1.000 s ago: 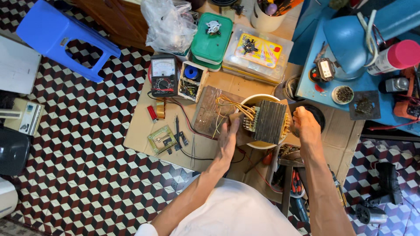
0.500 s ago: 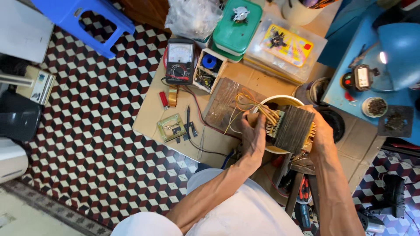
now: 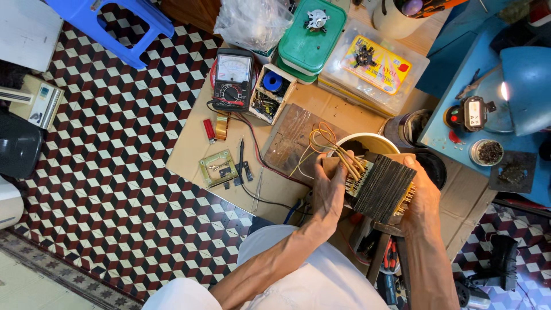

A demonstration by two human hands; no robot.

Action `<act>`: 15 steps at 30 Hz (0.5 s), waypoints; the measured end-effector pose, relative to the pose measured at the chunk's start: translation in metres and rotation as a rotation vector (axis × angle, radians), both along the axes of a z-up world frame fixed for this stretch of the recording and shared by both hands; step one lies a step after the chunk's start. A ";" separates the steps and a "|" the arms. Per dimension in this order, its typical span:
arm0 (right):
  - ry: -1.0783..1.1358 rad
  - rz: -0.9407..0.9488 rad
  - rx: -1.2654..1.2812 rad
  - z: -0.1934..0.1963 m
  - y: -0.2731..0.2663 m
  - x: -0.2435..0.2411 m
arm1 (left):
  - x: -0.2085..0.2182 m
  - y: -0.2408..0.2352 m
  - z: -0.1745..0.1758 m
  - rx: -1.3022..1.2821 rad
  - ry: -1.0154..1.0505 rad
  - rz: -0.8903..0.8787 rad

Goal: The person assembles a stack of black rectangular electrical components with copper windings by inserting thin metal shims between them. They repeatedly pick up shims from a white bucket, insert them into the stack, and adjust the alignment using their hands and a pair of pliers.

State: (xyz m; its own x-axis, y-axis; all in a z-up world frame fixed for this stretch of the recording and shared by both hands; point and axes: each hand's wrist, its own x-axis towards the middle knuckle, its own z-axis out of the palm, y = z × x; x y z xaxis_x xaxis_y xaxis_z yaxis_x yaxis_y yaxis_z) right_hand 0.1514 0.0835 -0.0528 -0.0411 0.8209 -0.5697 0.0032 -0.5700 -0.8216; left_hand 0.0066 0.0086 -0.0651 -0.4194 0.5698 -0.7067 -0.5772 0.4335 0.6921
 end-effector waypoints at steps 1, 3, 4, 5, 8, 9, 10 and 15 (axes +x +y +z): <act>-0.012 -0.030 -0.041 0.006 -0.001 -0.001 | 0.001 -0.002 0.004 -0.034 -0.025 -0.012; -0.029 -0.082 -0.122 0.022 -0.003 -0.007 | -0.001 -0.011 0.014 -0.102 -0.068 -0.027; -0.026 -0.065 -0.116 0.029 -0.006 -0.014 | -0.005 -0.015 0.018 -0.093 -0.074 0.006; -0.022 -0.048 -0.110 0.038 -0.010 -0.020 | -0.007 -0.022 0.022 -0.084 -0.080 0.038; -0.166 0.007 -0.207 0.060 -0.029 -0.038 | -0.019 -0.050 0.029 -0.043 -0.084 0.135; -0.237 0.034 -0.261 0.064 -0.039 -0.047 | -0.026 -0.064 0.030 -0.031 -0.079 0.174; -0.230 0.086 -0.257 0.066 -0.051 -0.059 | -0.038 -0.075 0.031 -0.011 -0.057 0.200; -0.112 0.244 -0.082 0.050 -0.112 -0.120 | -0.118 -0.136 0.031 -0.031 -0.071 0.218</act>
State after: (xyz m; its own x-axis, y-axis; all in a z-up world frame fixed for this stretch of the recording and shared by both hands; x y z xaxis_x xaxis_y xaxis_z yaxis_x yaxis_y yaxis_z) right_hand 0.0310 -0.0282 -0.0027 -0.1649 0.7453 -0.6460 0.2362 -0.6061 -0.7595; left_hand -0.1114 -0.1276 -0.0345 -0.4786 0.4490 -0.7546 -0.7063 0.3137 0.6346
